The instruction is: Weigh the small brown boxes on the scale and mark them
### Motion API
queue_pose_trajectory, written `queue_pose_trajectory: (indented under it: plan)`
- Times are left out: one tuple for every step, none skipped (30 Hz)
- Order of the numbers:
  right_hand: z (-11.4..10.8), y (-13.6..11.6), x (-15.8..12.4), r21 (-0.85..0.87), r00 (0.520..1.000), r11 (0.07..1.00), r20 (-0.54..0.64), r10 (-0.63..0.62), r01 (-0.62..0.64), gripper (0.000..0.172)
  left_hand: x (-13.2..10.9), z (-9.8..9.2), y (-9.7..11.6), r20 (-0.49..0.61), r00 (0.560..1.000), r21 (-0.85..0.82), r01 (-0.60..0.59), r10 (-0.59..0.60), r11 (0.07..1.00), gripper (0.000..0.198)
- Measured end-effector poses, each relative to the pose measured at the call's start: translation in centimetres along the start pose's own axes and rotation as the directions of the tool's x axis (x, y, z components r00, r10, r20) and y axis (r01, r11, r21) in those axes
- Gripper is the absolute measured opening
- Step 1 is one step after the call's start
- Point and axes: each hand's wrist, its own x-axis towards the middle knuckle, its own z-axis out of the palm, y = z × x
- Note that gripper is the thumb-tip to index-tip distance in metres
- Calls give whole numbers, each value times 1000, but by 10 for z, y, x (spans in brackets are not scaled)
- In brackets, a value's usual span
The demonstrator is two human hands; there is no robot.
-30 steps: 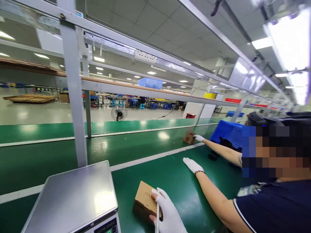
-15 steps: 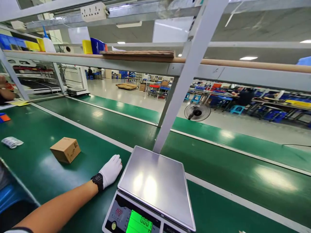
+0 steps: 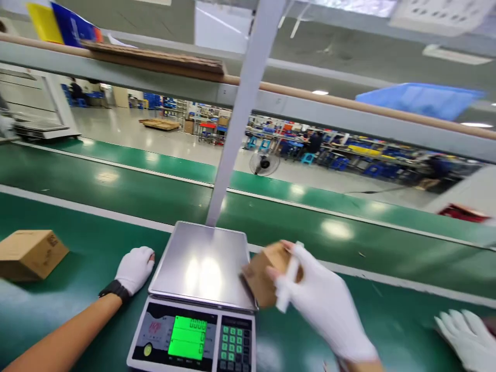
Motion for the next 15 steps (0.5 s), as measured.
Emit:
queue_pose_trajectory:
  plan:
    - [0, -21, 4, 11, 997, 999, 67, -46, 45, 59, 1, 0, -1, -2, 1000, -5, -2, 2, 1000, 32]
    - [3, -41, 9, 38, 991, 996, 95, -90, 87, 56, 2, -1, -2, -3, 1000, -7, -3, 3, 1000, 33]
    - [7, -56, 15, 112, 988, 987, 87, -130, 120, 52, 2, -2, -2, -4, 1000, -7, -3, 3, 1000, 34]
    - [13, -66, 21, 202, 984, 969, 78, -160, 141, 50, 3, -2, -1, -4, 1000, -4, -2, 2, 1000, 35]
    - [19, -70, 26, 292, 984, 945, 45, -170, 150, 48, 3, -3, -1, -5, 1000, -1, 0, 0, 1000, 36]
    - [26, -68, 30, 381, 987, 913, 11, -162, 145, 47, 3, -4, -1, -4, 1000, 3, 2, -2, 1000, 36]
    - [34, -61, 32, 459, 991, 880, -15, -132, 124, 47, 4, -5, 0, -3, 1000, 6, 4, -4, 1000, 37]
    - [42, -49, 33, 519, 996, 850, -30, -84, 87, 48, 5, -5, 0, 0, 1000, 10, 6, -6, 1000, 37]
    - [52, -33, 32, 563, 999, 825, -27, -26, 37, 50, 5, -5, 0, 3, 1000, 12, 8, -8, 1000, 37]
    - [63, -15, 29, 596, 999, 802, -8, 38, -26, 52, 6, -5, -1, 7, 1000, 13, 12, -12, 1000, 37]
    - [74, 4, 22, 614, 994, 783, 23, 105, -97, 54, 7, -4, -1, 12, 1000, 12, 15, -15, 1000, 37]
    - [86, 23, 13, 616, 984, 770, 51, 172, -167, 56, 8, -4, -2, 17, 1000, 10, 18, -18, 1000, 36]
    - [98, 41, 0, 603, 970, 765, 68, 233, -226, 56, 9, -4, -2, 22, 1000, 7, 20, -20, 1000, 36]
    - [110, 57, -16, 580, 956, 768, 72, 283, -271, 55, 10, -4, -2, 28, 999, 2, 21, -21, 1000, 36]
    - [120, 70, -34, 548, 945, 779, 71, 319, -304, 53, 10, -5, -1, 34, 999, -5, 19, -19, 1000, 36]
